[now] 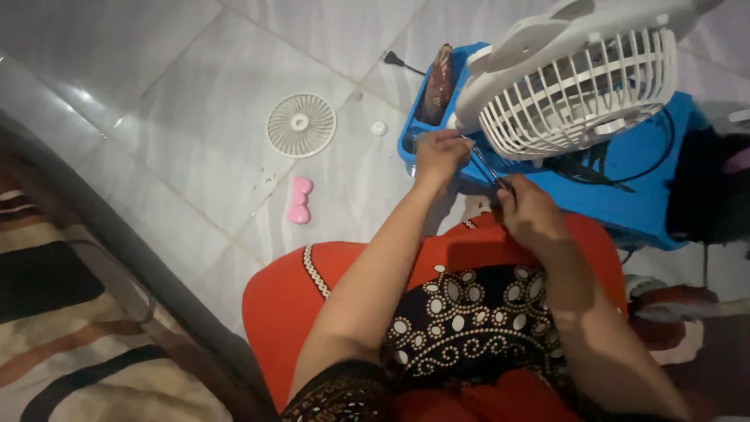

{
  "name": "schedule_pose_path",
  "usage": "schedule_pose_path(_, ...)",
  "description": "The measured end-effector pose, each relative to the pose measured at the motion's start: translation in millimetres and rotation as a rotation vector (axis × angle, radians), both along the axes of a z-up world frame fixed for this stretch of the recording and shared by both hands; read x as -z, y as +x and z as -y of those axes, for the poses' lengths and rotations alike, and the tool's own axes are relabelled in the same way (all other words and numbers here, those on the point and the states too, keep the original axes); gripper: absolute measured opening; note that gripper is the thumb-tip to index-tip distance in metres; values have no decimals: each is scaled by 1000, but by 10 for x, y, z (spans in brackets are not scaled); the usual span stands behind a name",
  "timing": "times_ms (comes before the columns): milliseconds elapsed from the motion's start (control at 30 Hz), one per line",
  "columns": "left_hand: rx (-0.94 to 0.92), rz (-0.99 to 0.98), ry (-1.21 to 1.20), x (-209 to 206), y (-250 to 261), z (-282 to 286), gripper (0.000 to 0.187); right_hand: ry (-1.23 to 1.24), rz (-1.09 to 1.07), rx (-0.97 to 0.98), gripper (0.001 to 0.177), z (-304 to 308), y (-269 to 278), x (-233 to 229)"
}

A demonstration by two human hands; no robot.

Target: The person assembles a small white fan by attaching the front grille to the fan body and securing it with a screwdriver. They tighten multiple screws around the grille while holding the fan steady on a blue box.

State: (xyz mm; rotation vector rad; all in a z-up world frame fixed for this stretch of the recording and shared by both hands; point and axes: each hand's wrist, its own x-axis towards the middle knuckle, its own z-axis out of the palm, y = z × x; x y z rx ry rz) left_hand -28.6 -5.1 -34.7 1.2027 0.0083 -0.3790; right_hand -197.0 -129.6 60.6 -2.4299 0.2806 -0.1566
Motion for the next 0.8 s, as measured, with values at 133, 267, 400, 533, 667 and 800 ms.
schedule_pose_path(133, -6, -20, -41, 111, -2, 32, 52, -23, 1, -19, 26, 11, -2, 6)
schedule_pose_path(267, 8, -6, -29, 170, 17, 42, 50, -58, -59, 17, 24, -3, 33, 10)
schedule_pose_path(400, -21, -92, -22, 242, 65, 125, 46, -95, -81, 26, 25, 11, 36, 46)
schedule_pose_path(533, -6, -96, -161, 449, 169, 279, 42, -116, -81, 36, 25, 17, 44, 85)
schedule_pose_path(667, -139, -92, -11, 471, 159, 401, 54, -133, -71, 28, 25, 51, 94, 142)
schedule_pose_path(800, -140, -84, 35, 320, 128, 396, 62, -128, -99, 43, 25, 48, 127, 189)
